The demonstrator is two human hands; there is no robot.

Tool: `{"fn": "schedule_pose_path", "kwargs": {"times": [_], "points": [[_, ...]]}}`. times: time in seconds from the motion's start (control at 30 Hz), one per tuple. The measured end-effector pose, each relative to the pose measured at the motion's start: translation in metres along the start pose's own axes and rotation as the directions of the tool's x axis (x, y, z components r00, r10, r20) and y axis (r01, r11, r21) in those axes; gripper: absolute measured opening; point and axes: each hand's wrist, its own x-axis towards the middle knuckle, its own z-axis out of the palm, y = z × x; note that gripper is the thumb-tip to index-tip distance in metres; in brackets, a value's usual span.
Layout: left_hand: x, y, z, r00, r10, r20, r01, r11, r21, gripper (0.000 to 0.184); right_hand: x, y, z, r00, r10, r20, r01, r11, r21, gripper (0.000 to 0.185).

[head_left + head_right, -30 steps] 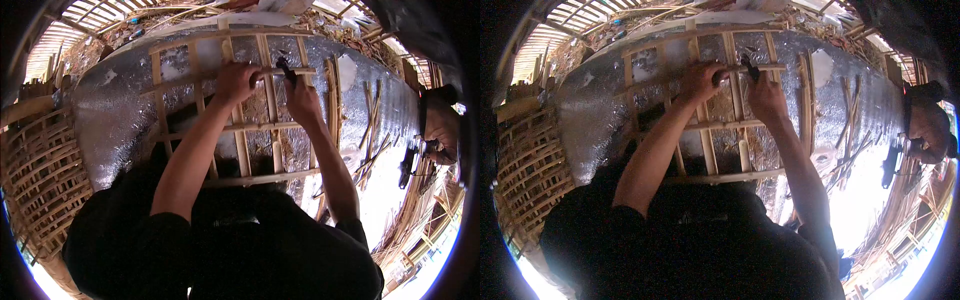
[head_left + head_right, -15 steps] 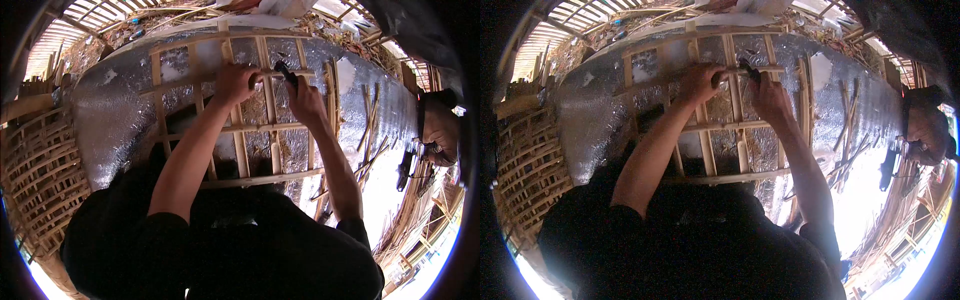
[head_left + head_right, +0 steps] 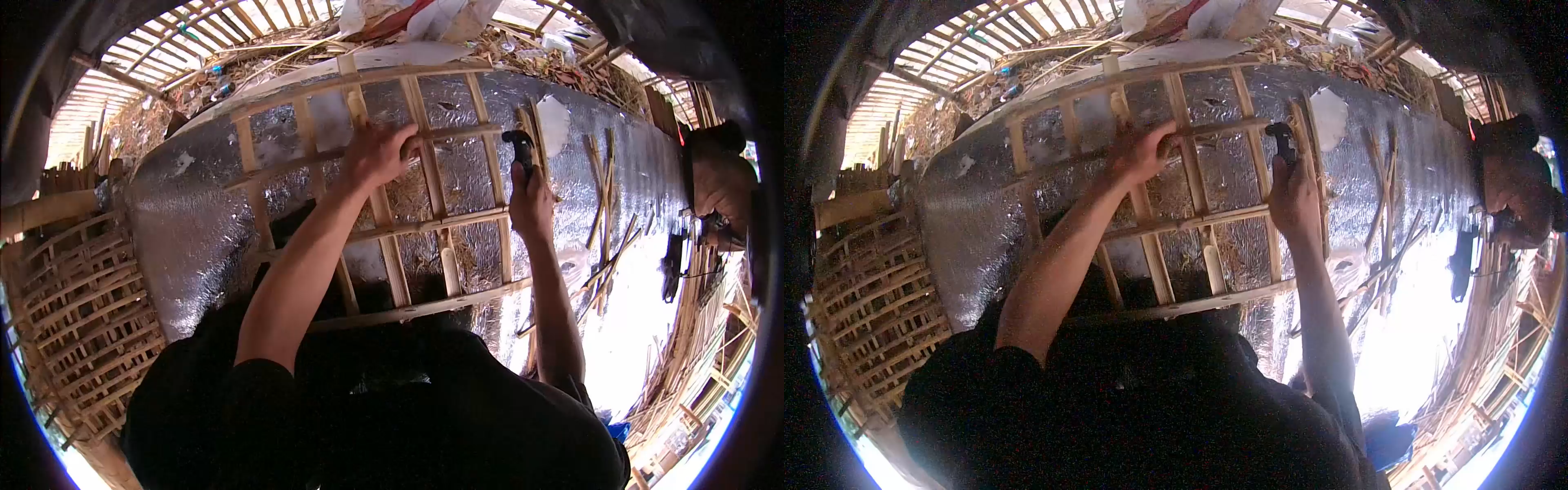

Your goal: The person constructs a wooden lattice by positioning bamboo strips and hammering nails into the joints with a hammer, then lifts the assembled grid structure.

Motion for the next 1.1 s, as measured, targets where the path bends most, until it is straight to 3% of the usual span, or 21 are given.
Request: {"fn": "schedule_pose_path", "kwargs": {"times": [0.1, 0.13, 0.23, 0.27, 0.33, 0.37, 0.47, 0.53, 0.57, 0.6, 0.67, 0.8, 0.87, 0.9, 0.97, 1.07, 1.1], "points": [[0.024, 0.007, -0.02, 0.994, 0.069, -0.091, -0.064, 0.996, 0.056, 0.013, 0.003, 0.024, -0.002, 0.987, 0.094, 0.133, -0.103, 0.993, 0.055, 0.048], [0.033, 0.013, -0.036, 0.993, 0.093, -0.075, -0.085, 0.991, 0.107, 0.015, 0.003, 0.025, -0.003, 0.95, 0.204, 0.235, -0.248, 0.953, 0.175, 0.05], [0.041, 0.017, -0.069, 0.998, -0.026, 0.052, 0.026, 1.0, 0.005, 0.019, -0.002, -0.002, -0.013, 0.925, 0.273, 0.264, -0.308, 0.946, 0.101, 0.05], [0.038, 0.013, -0.079, 0.993, -0.04, 0.11, 0.034, 0.998, 0.052, 0.022, -0.008, -0.005, -0.01, 0.995, 0.001, 0.102, -0.016, 0.989, 0.147, 0.048], [0.017, -0.002, -0.091, 0.999, -0.003, 0.036, 0.002, 0.999, 0.035, 0.025, -0.014, -0.005, 0.003, 0.962, -0.261, 0.086, 0.226, 0.93, 0.291, 0.046], [0.008, -0.012, -0.096, 0.999, 0.037, 0.027, -0.038, 0.998, 0.059, 0.025, -0.017, -0.013, 0.006, 0.942, -0.317, 0.112, 0.271, 0.913, 0.304, 0.044], [-0.024, -0.032, -0.099, 0.926, -0.26, 0.275, 0.295, 0.951, -0.092, 0.025, -0.029, -0.02, 0.031, 0.918, -0.342, 0.201, 0.288, 0.923, 0.256, 0.034], [-0.05, -0.042, -0.086, 0.949, -0.231, 0.213, 0.247, 0.968, -0.05, 0.023, -0.034, -0.028, 0.038, 0.877, -0.358, 0.322, 0.307, 0.931, 0.2, 0.033], [-0.063, -0.049, -0.077, 0.958, -0.216, 0.19, 0.226, 0.974, -0.029, 0.023, -0.042, -0.042, 0.03, 0.873, -0.244, 0.422, 0.193, 0.968, 0.16, 0.036], [-0.068, -0.048, -0.075, 0.93, -0.268, 0.251, 0.306, 0.943, -0.129, 0.027, -0.049, -0.042, 0.031, 0.87, -0.224, 0.44, 0.163, 0.971, 0.174, 0.037], [-0.074, -0.049, -0.072, 0.935, -0.281, 0.215, 0.293, 0.956, -0.025, 0.03, -0.061, -0.036, 0.035, 0.86, -0.177, 0.479, 0.096, 0.977, 0.189, 0.039], [-0.043, -0.006, -0.071, 0.982, -0.186, 0.017, 0.175, 0.948, 0.265, 0.033, -0.067, -0.022, 0.047, 0.912, -0.216, 0.349, 0.157, 0.969, 0.192, 0.031], [-0.023, 0.01, -0.043, 0.965, -0.262, 0.025, 0.263, 0.965, -0.002, 0.032, -0.067, -0.025, 0.048, 0.92, -0.249, 0.304, 0.197, 0.962, 0.191, 0.03], [-0.023, 0.014, -0.022, 0.976, -0.113, -0.186, 0.138, 0.982, 0.13, 0.036, -0.067, -0.026, 0.047, 0.921, -0.252, 0.299, 0.191, 0.957, 0.218, 0.032], [-0.018, 0.031, -0.013, 0.912, -0.381, 0.154, 0.397, 0.914, -0.083, 0.033, -0.065, -0.026, 0.043, 0.922, -0.254, 0.291, 0.178, 0.948, 0.263, 0.037], [-0.033, 0.018, 0.021, 0.974, -0.213, -0.082, 0.203, 0.973, -0.111, 0.028, -0.054, -0.051, 0.013, 0.878, 0.163, 0.449, -0.307, 0.913, 0.269, 0.045], [-0.037, 0.021, 0.023, 0.97, -0.223, -0.095, 0.215, 0.972, -0.094, 0.027, -0.051, -0.042, 0.014, 0.915, 0.12, 0.385, -0.252, 0.916, 0.312, 0.049]]}}
